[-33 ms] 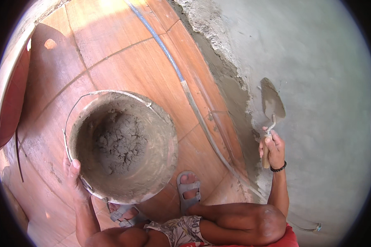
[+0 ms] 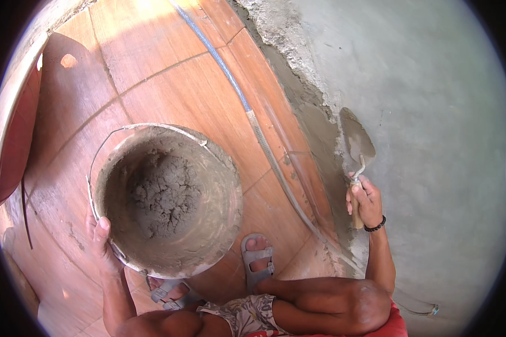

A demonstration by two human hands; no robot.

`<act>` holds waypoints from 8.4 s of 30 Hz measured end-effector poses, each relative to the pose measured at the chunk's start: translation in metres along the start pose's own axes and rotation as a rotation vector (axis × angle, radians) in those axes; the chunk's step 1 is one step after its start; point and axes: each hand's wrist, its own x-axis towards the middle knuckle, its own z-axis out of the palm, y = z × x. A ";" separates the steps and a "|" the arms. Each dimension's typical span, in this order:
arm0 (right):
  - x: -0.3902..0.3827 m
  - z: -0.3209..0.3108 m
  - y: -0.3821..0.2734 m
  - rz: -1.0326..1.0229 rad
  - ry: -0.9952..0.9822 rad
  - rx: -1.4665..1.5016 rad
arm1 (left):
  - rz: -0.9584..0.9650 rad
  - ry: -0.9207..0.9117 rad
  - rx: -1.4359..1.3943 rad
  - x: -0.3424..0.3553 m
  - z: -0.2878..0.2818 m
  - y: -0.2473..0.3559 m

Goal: The person scoops wet cement from a bucket using a trowel and applies it to the base of a wall where it meets a tiled floor. The person repeatedly fills the trowel and smooths the cement along the wall's edge.

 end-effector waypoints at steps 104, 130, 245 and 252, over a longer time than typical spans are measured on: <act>0.093 0.056 -0.002 0.259 -0.214 0.249 | 0.055 0.058 -0.043 0.086 -0.041 0.099; 0.049 0.077 -0.006 0.057 -0.200 -0.178 | 0.021 0.115 -0.050 0.085 -0.042 0.091; 0.070 0.089 0.040 -0.079 -0.266 -0.422 | 0.007 0.185 0.130 0.085 -0.052 0.090; 0.124 0.130 0.068 -0.200 -0.258 -0.433 | 0.037 0.155 0.195 0.083 -0.052 0.094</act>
